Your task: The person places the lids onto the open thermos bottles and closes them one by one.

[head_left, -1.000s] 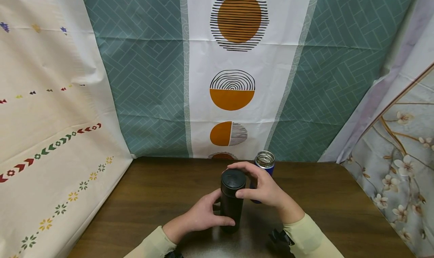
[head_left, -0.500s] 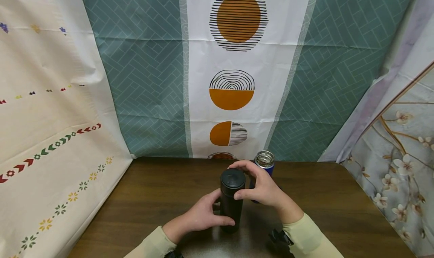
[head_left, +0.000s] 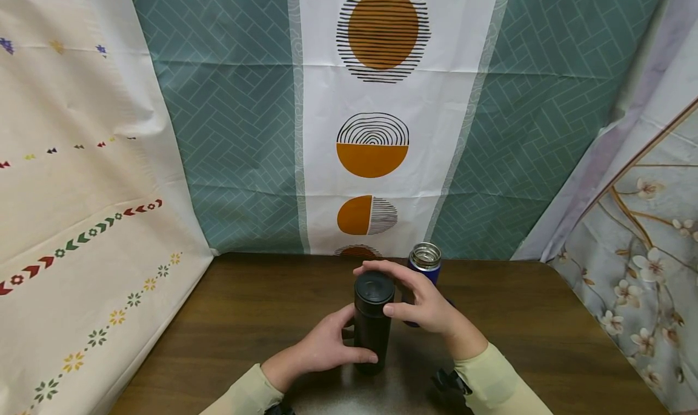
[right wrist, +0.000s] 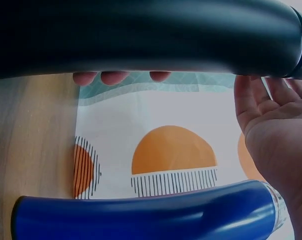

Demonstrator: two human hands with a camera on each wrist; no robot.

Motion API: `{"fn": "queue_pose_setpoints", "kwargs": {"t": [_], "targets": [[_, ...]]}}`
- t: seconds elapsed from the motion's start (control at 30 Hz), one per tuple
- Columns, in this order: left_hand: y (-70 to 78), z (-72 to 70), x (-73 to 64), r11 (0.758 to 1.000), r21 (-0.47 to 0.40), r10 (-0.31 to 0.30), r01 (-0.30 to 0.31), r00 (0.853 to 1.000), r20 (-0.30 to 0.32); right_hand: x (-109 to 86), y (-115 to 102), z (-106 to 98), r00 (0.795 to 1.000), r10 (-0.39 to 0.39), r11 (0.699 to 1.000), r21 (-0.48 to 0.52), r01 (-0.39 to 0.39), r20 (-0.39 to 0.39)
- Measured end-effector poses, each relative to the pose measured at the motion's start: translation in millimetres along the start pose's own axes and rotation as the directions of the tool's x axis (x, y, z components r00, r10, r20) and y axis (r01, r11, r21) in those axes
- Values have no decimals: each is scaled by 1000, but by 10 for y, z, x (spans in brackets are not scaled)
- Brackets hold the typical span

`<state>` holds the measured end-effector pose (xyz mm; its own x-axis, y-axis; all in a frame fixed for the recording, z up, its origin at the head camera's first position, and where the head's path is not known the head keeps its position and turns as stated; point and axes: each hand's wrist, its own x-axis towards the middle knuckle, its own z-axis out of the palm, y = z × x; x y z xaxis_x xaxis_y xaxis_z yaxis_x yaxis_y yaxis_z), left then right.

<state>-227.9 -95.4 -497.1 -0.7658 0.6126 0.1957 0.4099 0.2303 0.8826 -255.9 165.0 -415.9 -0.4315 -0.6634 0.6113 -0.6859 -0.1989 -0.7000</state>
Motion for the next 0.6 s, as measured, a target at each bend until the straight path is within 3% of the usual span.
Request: {"fn": "queue_pose_setpoints", "kwargs": {"t": [0.6], "targets": [[18, 0, 2, 1000, -22, 4, -4, 1000, 8, -33, -23, -24, 998, 53, 998, -22, -54, -22]]}}
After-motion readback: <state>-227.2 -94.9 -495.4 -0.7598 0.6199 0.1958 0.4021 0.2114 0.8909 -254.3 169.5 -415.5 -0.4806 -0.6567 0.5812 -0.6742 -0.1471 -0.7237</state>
